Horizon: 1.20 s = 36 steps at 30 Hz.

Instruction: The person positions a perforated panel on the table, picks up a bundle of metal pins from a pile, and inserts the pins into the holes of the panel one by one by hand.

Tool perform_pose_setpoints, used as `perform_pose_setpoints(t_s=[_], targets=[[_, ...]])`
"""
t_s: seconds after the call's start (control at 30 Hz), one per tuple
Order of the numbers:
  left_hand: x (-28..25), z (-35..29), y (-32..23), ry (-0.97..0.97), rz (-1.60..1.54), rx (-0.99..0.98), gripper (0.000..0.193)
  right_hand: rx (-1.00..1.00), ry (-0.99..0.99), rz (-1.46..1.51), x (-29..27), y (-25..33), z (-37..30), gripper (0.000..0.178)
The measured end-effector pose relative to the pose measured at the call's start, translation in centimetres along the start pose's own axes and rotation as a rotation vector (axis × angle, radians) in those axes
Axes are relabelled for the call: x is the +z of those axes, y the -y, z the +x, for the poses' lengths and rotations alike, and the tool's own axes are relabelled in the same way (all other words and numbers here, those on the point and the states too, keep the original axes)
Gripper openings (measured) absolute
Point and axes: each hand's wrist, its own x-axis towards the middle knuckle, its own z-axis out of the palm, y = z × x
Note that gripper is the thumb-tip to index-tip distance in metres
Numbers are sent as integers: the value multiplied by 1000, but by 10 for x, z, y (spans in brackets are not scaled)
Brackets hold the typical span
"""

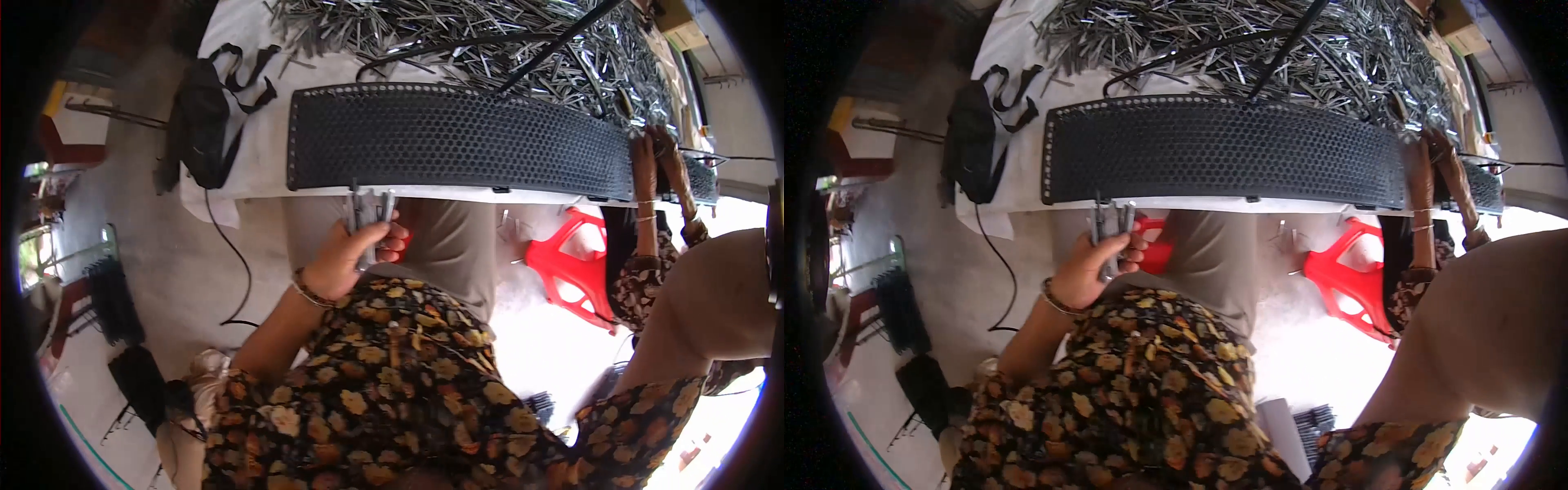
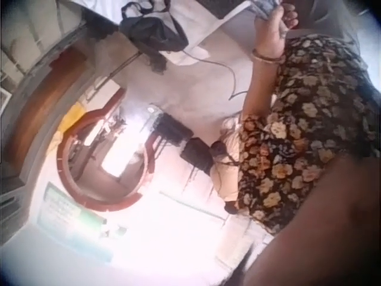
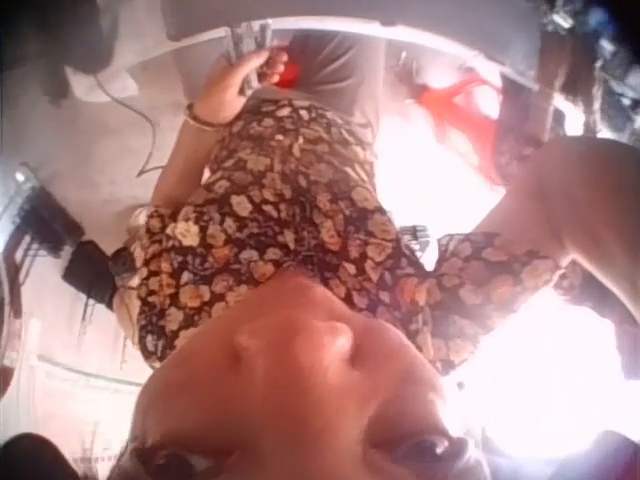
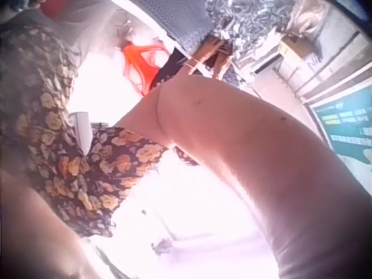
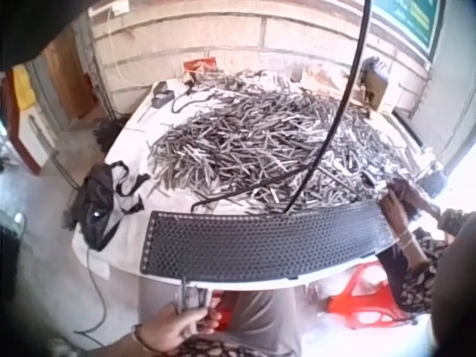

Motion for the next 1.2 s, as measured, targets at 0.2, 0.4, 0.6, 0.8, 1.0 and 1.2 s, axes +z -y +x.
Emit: perform_pose_setpoints(t_s=[0.2, 0.4, 0.6, 0.8, 1.0, 1.2], targets=[[2, 3, 4, 17, -3, -32, 29, -24, 68, -52, -4, 15, 13, 41], [12, 4, 1, -4, -63, 28, 30, 1, 87, -60, 8, 34, 16, 45], [13, 1, -6, -15, -125, 55, 28, -82, 115, -18, 37, 52, 41, 50], [11, -1, -10, -29, -212, 123, 29, 533, 666, 540, 119, -4, -45, 34], [10, 2, -13, -43, -244, 190, 26, 684, 818, 483, 137, -8, -98, 23], [13, 0, -11, -107, -261, 130, 22, 821, 822, 591, 137, -13, -96, 20]])
